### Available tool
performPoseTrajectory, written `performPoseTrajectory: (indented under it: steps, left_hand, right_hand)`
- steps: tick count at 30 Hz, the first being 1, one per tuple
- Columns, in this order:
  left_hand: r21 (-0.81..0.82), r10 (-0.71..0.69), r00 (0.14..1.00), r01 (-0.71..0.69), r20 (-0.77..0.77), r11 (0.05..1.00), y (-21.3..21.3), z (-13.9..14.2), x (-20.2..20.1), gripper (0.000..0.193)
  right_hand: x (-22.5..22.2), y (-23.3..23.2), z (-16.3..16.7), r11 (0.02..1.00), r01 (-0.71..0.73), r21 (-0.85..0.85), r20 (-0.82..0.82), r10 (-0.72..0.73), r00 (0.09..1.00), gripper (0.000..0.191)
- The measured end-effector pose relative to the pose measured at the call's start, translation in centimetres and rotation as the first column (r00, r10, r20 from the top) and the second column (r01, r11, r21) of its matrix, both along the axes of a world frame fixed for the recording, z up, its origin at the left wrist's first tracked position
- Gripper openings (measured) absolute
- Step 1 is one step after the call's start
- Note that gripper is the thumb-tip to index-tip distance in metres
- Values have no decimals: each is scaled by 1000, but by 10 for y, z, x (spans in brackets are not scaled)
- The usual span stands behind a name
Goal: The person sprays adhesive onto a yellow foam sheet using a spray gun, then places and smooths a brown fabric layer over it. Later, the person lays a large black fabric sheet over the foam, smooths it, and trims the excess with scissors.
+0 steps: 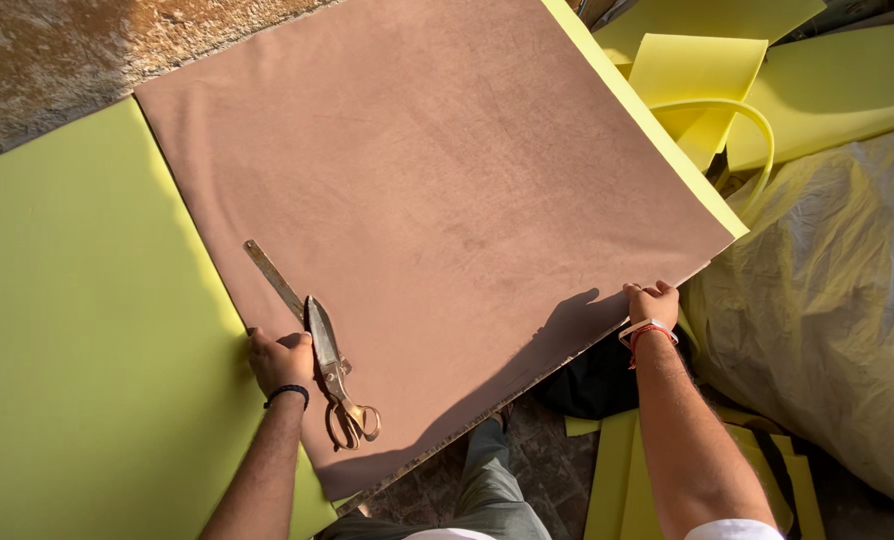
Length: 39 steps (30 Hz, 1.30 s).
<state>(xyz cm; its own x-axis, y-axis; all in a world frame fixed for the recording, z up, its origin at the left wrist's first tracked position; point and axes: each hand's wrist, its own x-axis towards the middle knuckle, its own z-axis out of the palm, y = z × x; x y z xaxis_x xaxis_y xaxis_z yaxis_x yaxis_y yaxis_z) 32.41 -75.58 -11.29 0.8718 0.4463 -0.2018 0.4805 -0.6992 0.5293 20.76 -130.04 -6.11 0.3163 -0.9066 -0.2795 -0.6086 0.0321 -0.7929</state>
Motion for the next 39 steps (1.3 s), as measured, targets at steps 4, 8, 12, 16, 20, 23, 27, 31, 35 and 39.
performPoseTrajectory:
  steps: [4, 8, 12, 16, 20, 23, 27, 31, 35, 39]
  left_hand:
    - [-101, 184, 983, -184, -2, 978, -2, 4, 24, 88]
    - [-276, 255, 960, -278, -118, 920, 18, 14, 46, 91]
    - [-347, 243, 957, -284, -157, 894, 34, 22, 56, 88]
    - [-267, 267, 960, -280, -86, 922, 17, 19, 53, 86]
    - [25, 345, 939, -345, 6, 938, -14, 16, 45, 79]
    - [-146, 378, 920, -363, 99, 921, -38, 17, 47, 75]
    - [-99, 399, 906, -388, 145, 916, -85, 11, 71, 69]
    - [55, 320, 908, -346, 269, 937, -114, 7, 92, 39]
    - [83, 194, 967, -210, 165, 974, -104, 13, 82, 48]
    - [89, 19, 977, -38, 211, 995, -77, 30, 49, 57]
  right_hand:
    - [43, -72, -19, 973, 199, 116, -90, -189, 978, 75]
    - [54, -116, -36, 936, 292, 198, -14, -295, 955, 58]
    - [62, -132, -50, 902, 231, 365, 70, -273, 959, 41]
    - [68, -136, -52, 904, 291, 313, 296, -384, 874, 21]
    - [69, -149, -44, 891, 325, 316, 361, -430, 827, 17]
    - [76, -173, -36, 889, 321, 328, 505, -452, 736, 17]
    - [84, -211, -29, 900, 348, 264, 564, -437, 701, 21]
    - [94, -230, -25, 936, 332, 116, 405, -349, 845, 39]
    - [113, -218, -21, 799, 245, -549, 75, -245, 967, 48]
    - [149, -108, -34, 828, -298, -475, 53, 364, 930, 57]
